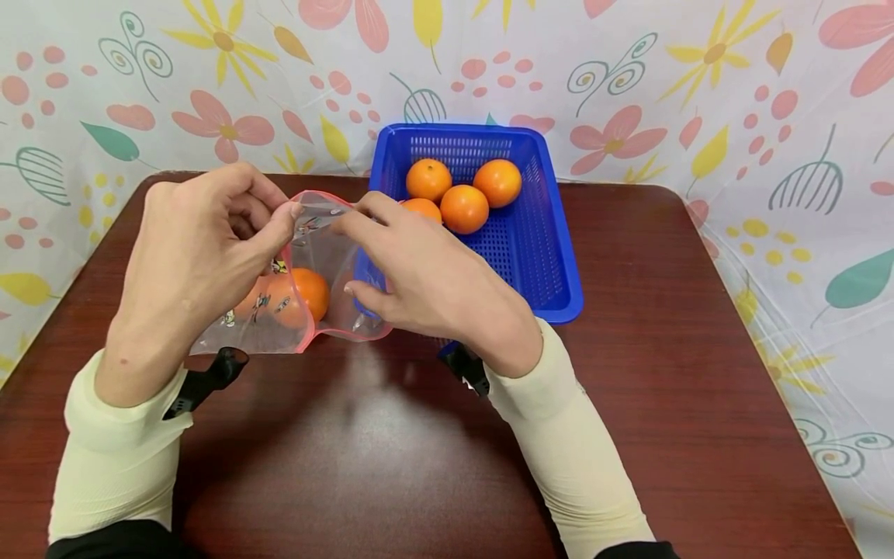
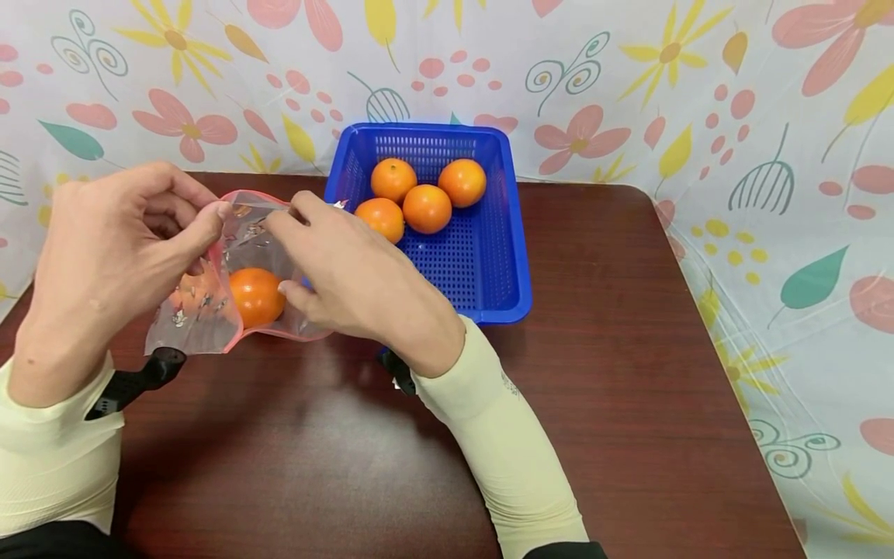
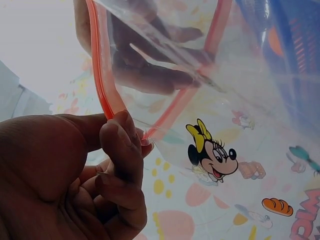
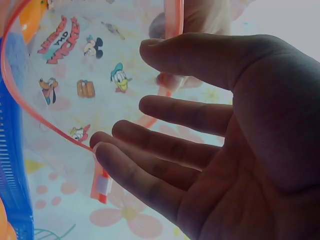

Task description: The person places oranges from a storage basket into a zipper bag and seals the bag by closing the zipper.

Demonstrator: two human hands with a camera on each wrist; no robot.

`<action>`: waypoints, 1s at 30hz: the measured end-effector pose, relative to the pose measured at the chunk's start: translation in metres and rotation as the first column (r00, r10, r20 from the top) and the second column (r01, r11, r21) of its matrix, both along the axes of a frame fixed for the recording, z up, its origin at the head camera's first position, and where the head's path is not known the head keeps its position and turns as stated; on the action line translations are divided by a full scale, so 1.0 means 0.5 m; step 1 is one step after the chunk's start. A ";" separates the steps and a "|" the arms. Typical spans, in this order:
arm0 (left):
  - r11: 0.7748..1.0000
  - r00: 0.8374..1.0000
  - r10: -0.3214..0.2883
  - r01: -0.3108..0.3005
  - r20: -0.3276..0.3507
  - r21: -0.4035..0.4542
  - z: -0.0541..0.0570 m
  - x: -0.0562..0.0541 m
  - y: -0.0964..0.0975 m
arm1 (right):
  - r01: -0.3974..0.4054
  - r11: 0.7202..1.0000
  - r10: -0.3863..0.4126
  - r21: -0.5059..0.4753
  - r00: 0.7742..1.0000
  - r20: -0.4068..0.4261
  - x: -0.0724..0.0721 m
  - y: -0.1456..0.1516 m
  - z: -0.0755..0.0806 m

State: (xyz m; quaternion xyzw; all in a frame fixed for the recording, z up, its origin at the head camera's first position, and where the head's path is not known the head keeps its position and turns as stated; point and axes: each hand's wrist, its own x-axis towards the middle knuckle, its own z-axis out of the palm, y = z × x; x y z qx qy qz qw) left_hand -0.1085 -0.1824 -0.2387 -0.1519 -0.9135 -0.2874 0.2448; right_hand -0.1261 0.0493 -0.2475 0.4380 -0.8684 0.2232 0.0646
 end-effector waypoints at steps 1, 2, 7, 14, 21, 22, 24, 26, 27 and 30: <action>1.000 1.000 0.000 0.000 -0.001 -0.001 0.000 0.000 0.000 | -0.001 1.000 0.001 -0.005 1.000 0.002 0.000 0.002 0.002; 1.000 1.000 -0.001 0.001 -0.002 -0.001 0.000 0.000 0.000 | -0.002 1.000 0.002 -0.009 1.000 0.005 0.000 0.005 0.003; 1.000 1.000 0.001 -0.001 -0.001 -0.001 0.001 -0.001 0.000 | 0.009 1.000 -0.009 -0.019 1.000 0.000 -0.001 0.017 0.012; 1.000 1.000 0.010 -0.010 0.006 0.000 0.000 0.000 0.001 | 0.031 0.999 -0.032 -0.036 0.999 -0.023 -0.003 0.028 0.016; 1.000 1.000 0.011 -0.011 0.015 0.002 0.000 0.004 -0.002 | 0.049 0.996 -0.054 -0.068 0.996 -0.073 -0.015 0.042 0.014; 1.000 1.000 0.010 -0.010 0.016 0.003 0.001 0.004 -0.002 | 0.053 0.996 -0.058 -0.074 0.995 -0.076 -0.018 0.045 0.014; 1.000 1.000 0.011 -0.011 0.019 0.005 0.001 0.004 -0.002 | 0.060 0.994 -0.066 -0.087 0.995 -0.075 -0.025 0.051 0.013; 1.000 1.000 0.012 -0.012 0.020 0.005 0.001 0.003 -0.002 | 0.067 0.992 -0.074 -0.103 0.995 -0.072 -0.031 0.056 0.013; 1.000 1.000 0.012 -0.012 0.020 0.005 0.001 0.003 -0.001 | 0.072 0.991 -0.080 -0.111 0.994 -0.072 -0.034 0.059 0.014; 1.000 1.000 0.012 -0.012 0.024 0.008 0.001 0.002 0.000 | 0.089 0.986 -0.101 -0.142 0.991 -0.083 -0.040 0.068 0.015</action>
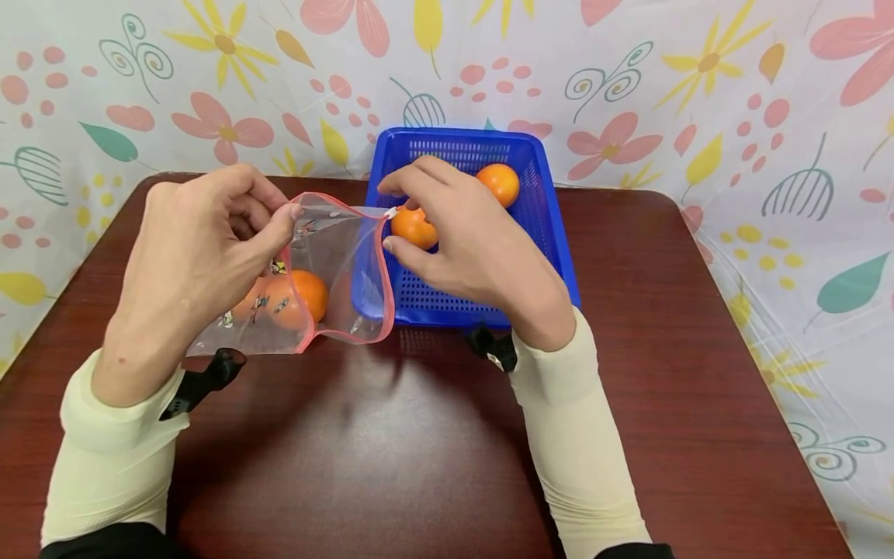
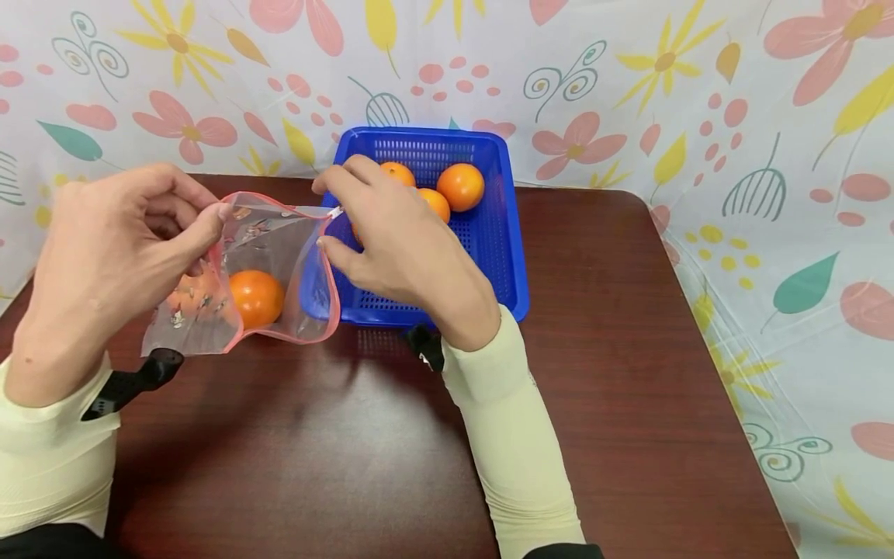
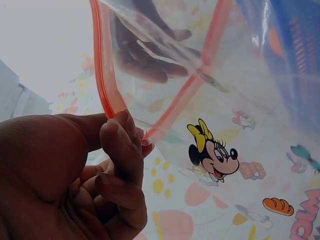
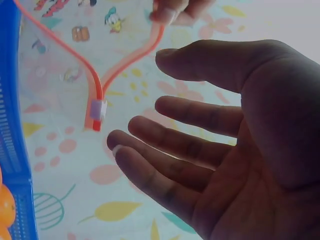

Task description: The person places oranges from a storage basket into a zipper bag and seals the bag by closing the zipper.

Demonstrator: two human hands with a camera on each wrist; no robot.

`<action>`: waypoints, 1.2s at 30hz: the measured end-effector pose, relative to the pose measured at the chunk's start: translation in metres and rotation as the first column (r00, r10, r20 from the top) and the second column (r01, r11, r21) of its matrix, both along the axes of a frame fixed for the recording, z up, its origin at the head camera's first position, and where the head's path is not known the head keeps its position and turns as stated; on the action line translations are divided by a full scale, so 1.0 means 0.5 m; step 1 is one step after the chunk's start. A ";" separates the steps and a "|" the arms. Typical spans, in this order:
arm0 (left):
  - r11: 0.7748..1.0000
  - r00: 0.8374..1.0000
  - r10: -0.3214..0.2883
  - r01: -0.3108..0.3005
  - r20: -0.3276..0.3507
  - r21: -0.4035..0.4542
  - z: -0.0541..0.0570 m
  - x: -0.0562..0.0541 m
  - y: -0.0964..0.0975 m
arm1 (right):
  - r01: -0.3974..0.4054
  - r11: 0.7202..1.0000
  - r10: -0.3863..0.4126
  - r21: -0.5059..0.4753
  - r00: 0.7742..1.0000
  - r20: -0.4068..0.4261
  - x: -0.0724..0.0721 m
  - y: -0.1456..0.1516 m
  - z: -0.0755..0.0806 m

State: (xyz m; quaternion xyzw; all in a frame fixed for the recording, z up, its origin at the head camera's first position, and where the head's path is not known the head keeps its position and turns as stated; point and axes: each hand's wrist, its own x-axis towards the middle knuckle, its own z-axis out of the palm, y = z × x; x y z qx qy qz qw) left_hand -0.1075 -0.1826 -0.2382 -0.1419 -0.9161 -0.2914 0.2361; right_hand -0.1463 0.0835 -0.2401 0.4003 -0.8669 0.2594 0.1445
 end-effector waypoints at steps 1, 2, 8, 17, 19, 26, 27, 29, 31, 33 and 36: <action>1.000 1.000 -0.002 0.002 0.001 0.001 0.000 0.000 0.000 | 0.010 1.000 -0.010 -0.008 1.000 -0.007 -0.002 0.003 0.000; 1.000 1.000 -0.005 0.005 0.001 0.001 0.000 0.000 0.000 | 0.018 1.000 -0.018 -0.018 1.000 -0.012 -0.004 0.006 0.000; 1.000 1.000 -0.013 0.013 -0.006 -0.004 0.000 -0.003 0.002 | 0.077 0.997 -0.077 -0.022 0.997 -0.016 -0.019 0.019 0.002; 1.000 1.000 -0.018 0.018 0.003 0.005 -0.004 -0.002 0.002 | 0.134 0.991 -0.134 -0.011 0.991 0.009 -0.043 0.023 -0.014; 1.000 1.000 -0.016 0.016 0.004 0.005 -0.004 -0.001 0.001 | 0.154 0.988 -0.154 0.000 0.988 0.012 -0.049 0.024 -0.018; 1.000 1.000 -0.020 0.020 0.000 -0.004 -0.004 -0.001 0.001 | 0.204 0.976 -0.207 0.079 0.978 0.038 -0.067 0.025 -0.033; 1.000 1.000 -0.021 0.021 0.000 -0.005 -0.004 -0.001 0.001 | 0.205 0.974 -0.209 0.092 0.977 0.043 -0.070 0.025 -0.036; 1.000 1.000 -0.023 0.023 0.000 -0.004 -0.003 -0.001 0.001 | 0.202 0.973 -0.209 0.113 0.977 0.051 -0.075 0.024 -0.040; 1.000 1.000 -0.025 0.025 -0.001 -0.004 -0.003 -0.001 0.001 | 0.199 0.971 -0.208 0.130 0.977 0.057 -0.079 0.023 -0.044; 1.000 1.000 -0.026 0.026 0.001 -0.004 -0.003 0.000 0.001 | 0.195 0.971 -0.205 0.139 0.977 0.059 -0.081 0.023 -0.046; 1.000 1.000 -0.023 0.023 0.004 -0.008 -0.003 0.000 0.001 | 0.194 0.971 -0.204 0.141 0.977 0.063 -0.081 0.022 -0.046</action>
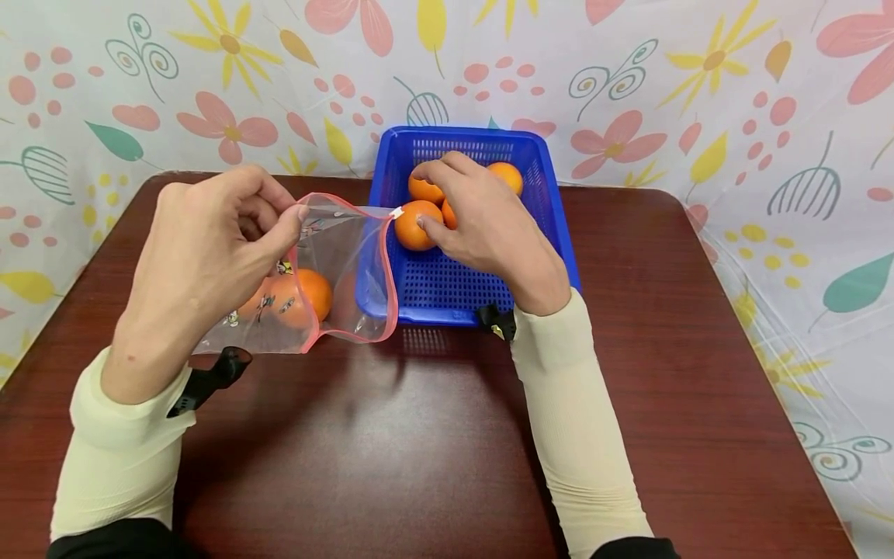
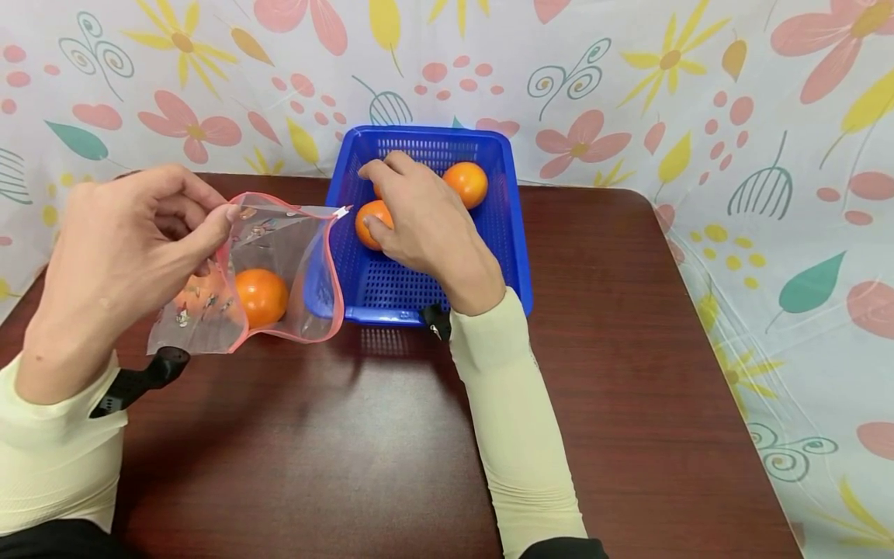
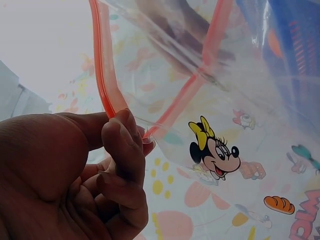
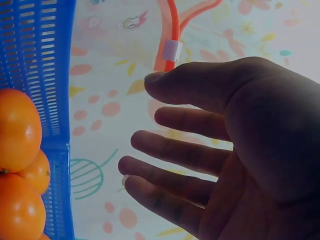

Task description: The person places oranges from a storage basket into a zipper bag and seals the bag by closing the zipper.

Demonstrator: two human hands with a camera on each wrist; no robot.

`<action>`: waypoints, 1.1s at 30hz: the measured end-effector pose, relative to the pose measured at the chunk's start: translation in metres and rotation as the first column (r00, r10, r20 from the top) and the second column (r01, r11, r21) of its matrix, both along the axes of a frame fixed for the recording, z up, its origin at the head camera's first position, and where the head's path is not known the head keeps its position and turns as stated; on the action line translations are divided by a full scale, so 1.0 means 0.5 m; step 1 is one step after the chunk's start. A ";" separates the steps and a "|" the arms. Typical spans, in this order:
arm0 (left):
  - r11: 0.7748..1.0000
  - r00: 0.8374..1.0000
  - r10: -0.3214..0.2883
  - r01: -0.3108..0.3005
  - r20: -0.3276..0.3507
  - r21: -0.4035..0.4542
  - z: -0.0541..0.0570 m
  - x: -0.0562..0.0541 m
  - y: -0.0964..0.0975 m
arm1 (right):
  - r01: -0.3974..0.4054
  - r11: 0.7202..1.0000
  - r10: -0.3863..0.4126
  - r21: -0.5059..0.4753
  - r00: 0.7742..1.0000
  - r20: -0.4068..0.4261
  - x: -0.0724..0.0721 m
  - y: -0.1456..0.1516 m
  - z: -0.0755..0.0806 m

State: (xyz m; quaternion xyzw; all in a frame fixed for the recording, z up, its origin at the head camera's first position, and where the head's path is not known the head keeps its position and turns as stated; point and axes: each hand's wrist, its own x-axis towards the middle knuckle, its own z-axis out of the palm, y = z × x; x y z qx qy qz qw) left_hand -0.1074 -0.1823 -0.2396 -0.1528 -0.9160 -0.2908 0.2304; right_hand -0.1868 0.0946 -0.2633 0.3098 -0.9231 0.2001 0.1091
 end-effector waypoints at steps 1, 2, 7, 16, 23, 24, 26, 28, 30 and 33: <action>1.000 1.000 0.000 0.000 0.000 -0.003 0.000 0.000 0.000 | 0.003 1.000 -0.003 -0.002 1.000 0.001 0.000 0.001 0.001; 1.000 1.000 0.000 0.000 -0.001 -0.006 0.001 0.000 0.001 | 0.007 1.000 -0.007 -0.004 1.000 0.001 0.001 0.001 0.002; 1.000 1.000 -0.009 0.009 -0.003 -0.014 0.003 -0.001 0.001 | 0.026 1.000 -0.026 -0.017 1.000 -0.003 0.005 0.006 0.013; 1.000 1.000 -0.020 0.020 0.006 -0.006 -0.002 -0.001 0.000 | 0.027 1.000 -0.027 -0.016 0.999 0.019 -0.010 0.027 0.017; 0.999 0.999 -0.035 0.035 0.000 -0.015 -0.003 -0.001 -0.001 | -0.015 1.000 0.014 0.027 0.999 0.034 -0.028 0.029 0.003; 0.999 0.999 -0.038 0.038 -0.003 -0.020 -0.003 -0.001 0.000 | -0.012 1.000 0.011 0.028 0.999 0.036 -0.030 0.029 0.003; 0.999 0.999 -0.041 0.041 -0.011 -0.029 -0.003 -0.002 0.000 | -0.001 1.000 0.000 0.026 0.999 0.048 -0.033 0.030 0.003; 0.999 0.999 -0.042 0.041 -0.019 -0.035 -0.003 -0.003 0.000 | 0.010 1.000 -0.011 0.024 0.998 0.061 -0.036 0.029 0.004; 0.998 0.999 -0.041 0.040 -0.023 -0.039 -0.003 -0.004 0.000 | 0.014 0.999 -0.016 0.032 0.998 0.068 -0.038 0.028 0.004; 0.998 0.999 -0.045 0.044 -0.023 -0.041 -0.002 -0.004 -0.001 | 0.007 0.999 -0.010 0.053 0.998 0.061 -0.039 0.024 0.005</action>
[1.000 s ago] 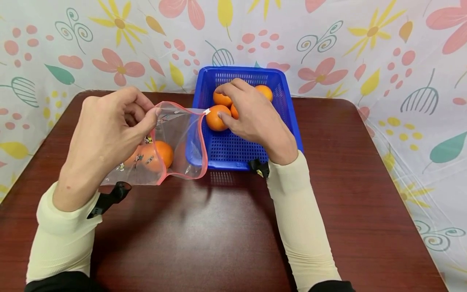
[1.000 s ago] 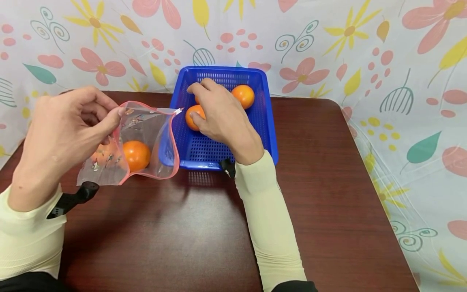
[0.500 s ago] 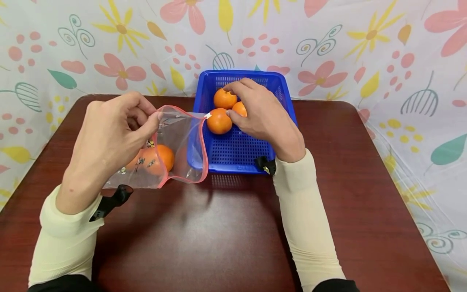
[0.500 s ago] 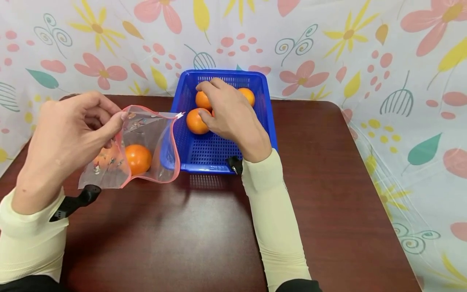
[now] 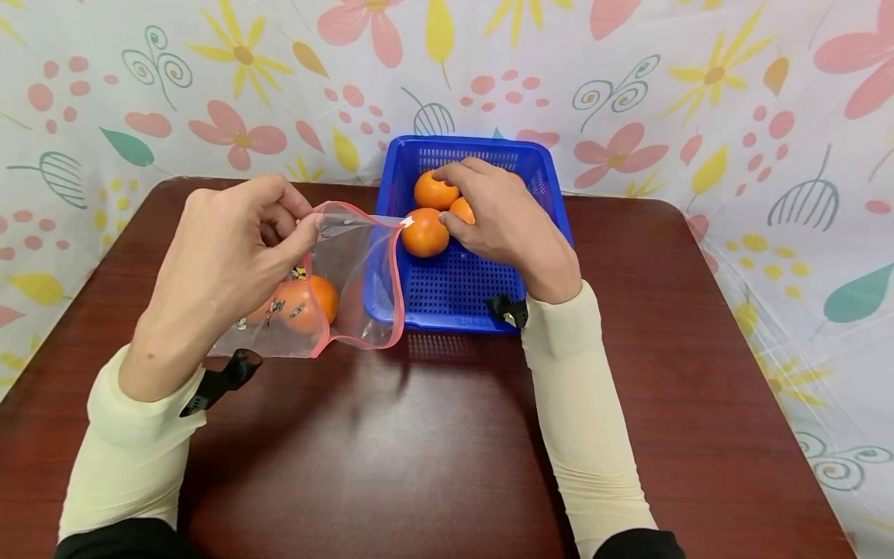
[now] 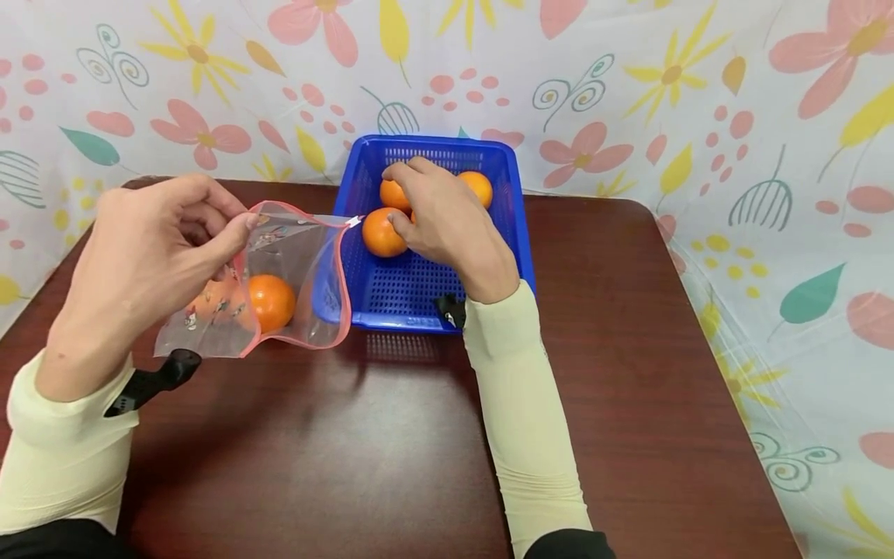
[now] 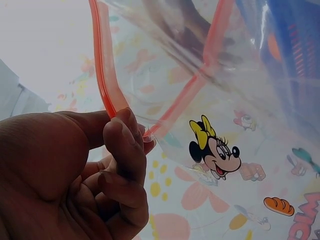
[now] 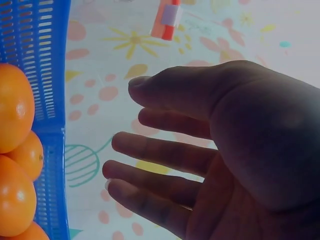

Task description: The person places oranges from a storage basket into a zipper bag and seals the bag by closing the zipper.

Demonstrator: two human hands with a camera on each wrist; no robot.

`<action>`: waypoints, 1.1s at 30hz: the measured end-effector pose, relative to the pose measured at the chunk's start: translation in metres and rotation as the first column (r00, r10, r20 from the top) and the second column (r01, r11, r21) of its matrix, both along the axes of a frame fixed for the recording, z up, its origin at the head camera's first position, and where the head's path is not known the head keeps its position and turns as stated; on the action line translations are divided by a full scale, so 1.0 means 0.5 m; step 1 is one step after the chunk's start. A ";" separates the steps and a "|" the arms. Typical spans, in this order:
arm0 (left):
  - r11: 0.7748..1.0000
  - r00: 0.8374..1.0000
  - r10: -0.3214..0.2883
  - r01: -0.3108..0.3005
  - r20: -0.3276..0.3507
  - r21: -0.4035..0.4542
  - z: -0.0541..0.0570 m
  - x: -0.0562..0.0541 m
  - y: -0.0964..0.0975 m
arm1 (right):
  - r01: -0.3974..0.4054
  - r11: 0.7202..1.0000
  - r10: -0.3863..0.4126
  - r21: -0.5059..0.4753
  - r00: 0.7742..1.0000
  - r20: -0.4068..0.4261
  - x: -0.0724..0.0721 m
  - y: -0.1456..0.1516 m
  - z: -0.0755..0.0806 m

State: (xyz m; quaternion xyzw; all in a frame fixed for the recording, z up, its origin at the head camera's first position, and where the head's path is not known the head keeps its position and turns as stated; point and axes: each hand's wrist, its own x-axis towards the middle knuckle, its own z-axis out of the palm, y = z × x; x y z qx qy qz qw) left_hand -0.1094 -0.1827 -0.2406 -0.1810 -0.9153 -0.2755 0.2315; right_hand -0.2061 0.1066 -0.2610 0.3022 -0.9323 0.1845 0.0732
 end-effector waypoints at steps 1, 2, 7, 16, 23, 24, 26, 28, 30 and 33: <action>1.000 1.000 0.000 0.000 0.003 -0.001 0.000 0.000 0.000 | 0.000 1.000 0.000 0.002 1.000 -0.003 -0.001 0.000 0.000; 1.000 1.000 -0.001 0.001 0.004 -0.001 0.000 0.000 0.001 | 0.000 1.000 0.000 0.001 1.000 -0.009 -0.001 0.000 0.000; 1.000 1.000 -0.002 0.002 0.012 -0.004 -0.001 0.000 0.004 | 0.021 1.000 -0.022 -0.022 0.999 -0.045 -0.007 0.001 -0.002; 1.000 1.000 0.001 -0.001 0.011 -0.001 -0.005 0.007 0.002 | 0.023 0.993 -0.021 0.119 1.000 -0.017 -0.014 -0.019 -0.017; 1.000 1.000 -0.007 0.006 0.030 0.015 -0.007 0.010 0.006 | -0.008 0.970 -0.012 0.241 0.997 0.080 -0.025 -0.030 -0.035; 1.000 0.999 -0.008 0.008 0.031 0.016 -0.007 0.010 0.006 | -0.011 0.967 -0.013 0.254 0.996 0.091 -0.028 -0.032 -0.038; 1.000 0.999 -0.011 0.011 0.030 0.015 -0.008 0.011 0.005 | -0.017 0.960 -0.015 0.278 0.994 0.112 -0.034 -0.035 -0.043; 1.000 1.000 -0.012 0.012 0.028 0.010 -0.008 0.011 0.005 | -0.018 0.952 -0.025 0.307 0.991 0.133 -0.039 -0.039 -0.047; 1.000 0.999 -0.011 0.010 0.032 0.007 -0.008 0.012 0.004 | -0.022 0.943 -0.032 0.332 0.987 0.158 -0.044 -0.045 -0.051; 1.000 0.999 -0.003 0.003 0.043 0.002 -0.009 0.014 0.002 | -0.041 0.931 -0.031 0.362 0.981 0.192 -0.049 -0.054 -0.059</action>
